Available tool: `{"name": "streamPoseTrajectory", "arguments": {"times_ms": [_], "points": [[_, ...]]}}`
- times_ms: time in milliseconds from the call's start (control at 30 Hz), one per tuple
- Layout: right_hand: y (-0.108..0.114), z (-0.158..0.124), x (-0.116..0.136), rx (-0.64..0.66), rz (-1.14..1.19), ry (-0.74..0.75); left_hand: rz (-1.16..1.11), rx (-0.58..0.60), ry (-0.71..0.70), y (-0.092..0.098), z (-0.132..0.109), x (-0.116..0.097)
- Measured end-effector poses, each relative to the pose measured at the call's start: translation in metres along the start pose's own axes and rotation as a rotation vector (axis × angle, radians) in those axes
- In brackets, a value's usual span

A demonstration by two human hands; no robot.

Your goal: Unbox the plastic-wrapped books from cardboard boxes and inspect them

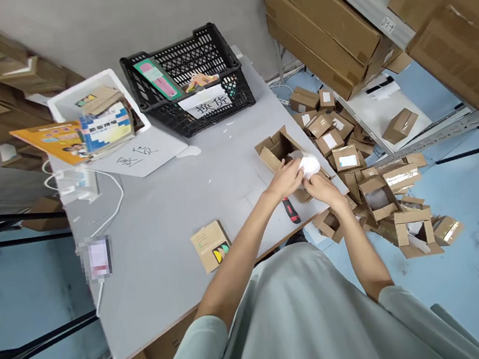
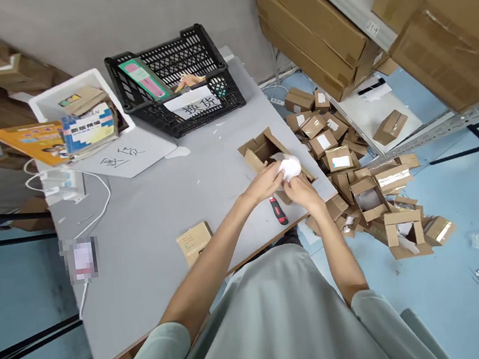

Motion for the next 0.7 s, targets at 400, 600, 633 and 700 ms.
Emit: {"name": "streamPoseTrajectory", "arguments": {"times_ms": [400, 600, 633, 700], "points": [[0.002, -0.006, -0.018, -0.072, -0.093, -0.076, 0.162, 0.062, 0.361, -0.022, -0.012, 0.075], [0.003, -0.013, -0.007, -0.12, -0.067, -0.028, -0.085, -0.22, 0.262, 0.013, -0.037, 0.044], [0.003, -0.015, -0.004, -0.124, -0.059, -0.018, -0.127, -0.273, 0.236, 0.023, -0.049, 0.039], [0.003, -0.021, 0.005, -0.14, -0.046, 0.01, -0.233, -0.347, 0.236, 0.039, -0.079, 0.038]]}}
Point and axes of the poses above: each hand's wrist, its own z-axis towards the middle knuckle, its own y-axis out of the back of the hand, x = y × z, the point moved 9 cm from there along z, towards the middle knuckle, and after that the axes turned 4 degrees about -y, right-handed, at the moved point
